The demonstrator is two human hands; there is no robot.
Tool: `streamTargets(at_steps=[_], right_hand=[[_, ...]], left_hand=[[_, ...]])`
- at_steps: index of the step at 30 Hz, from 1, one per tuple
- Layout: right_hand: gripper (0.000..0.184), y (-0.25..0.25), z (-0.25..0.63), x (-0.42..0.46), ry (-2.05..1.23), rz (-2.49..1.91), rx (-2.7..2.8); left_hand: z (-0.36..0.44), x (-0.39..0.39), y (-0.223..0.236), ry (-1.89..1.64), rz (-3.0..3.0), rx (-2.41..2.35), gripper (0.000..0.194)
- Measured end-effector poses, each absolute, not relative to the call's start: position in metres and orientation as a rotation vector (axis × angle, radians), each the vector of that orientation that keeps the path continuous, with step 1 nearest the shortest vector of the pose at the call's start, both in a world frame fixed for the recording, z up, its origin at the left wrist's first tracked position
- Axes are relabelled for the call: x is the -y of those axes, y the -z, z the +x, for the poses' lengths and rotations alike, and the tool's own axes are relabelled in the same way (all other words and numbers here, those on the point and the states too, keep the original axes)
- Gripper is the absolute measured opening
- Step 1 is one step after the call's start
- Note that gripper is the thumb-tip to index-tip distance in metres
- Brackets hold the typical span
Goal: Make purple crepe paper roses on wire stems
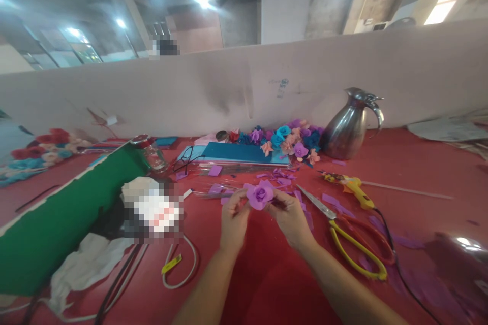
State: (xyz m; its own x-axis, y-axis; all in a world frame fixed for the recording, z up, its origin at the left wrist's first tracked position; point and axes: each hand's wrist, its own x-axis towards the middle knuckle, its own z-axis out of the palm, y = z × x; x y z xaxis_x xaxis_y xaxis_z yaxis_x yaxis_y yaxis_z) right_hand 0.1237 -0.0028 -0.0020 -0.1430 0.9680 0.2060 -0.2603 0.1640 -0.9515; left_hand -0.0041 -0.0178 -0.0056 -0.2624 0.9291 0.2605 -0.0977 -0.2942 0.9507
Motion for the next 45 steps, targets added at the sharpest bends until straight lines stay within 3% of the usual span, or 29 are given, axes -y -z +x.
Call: streamTargets(at_steps=[23, 31, 45], right_hand=[[0.008, 0.0, 0.122, 0.005, -1.314, -0.77, 1.18], [0.009, 0.003, 0.125, 0.004, -1.138, -0.794, 1.174], [0.009, -0.002, 0.133, 0.002, -1.371, -0.676, 1.203]], left_hand=[[-0.008, 0.019, 0.004, -1.52, 1.199, -0.873, 0.018], [-0.006, 0.017, 0.01, -1.497, 1.102, -0.907, 0.021], [-0.006, 0.015, 0.011, -1.537, 1.043, -0.831, 0.013]])
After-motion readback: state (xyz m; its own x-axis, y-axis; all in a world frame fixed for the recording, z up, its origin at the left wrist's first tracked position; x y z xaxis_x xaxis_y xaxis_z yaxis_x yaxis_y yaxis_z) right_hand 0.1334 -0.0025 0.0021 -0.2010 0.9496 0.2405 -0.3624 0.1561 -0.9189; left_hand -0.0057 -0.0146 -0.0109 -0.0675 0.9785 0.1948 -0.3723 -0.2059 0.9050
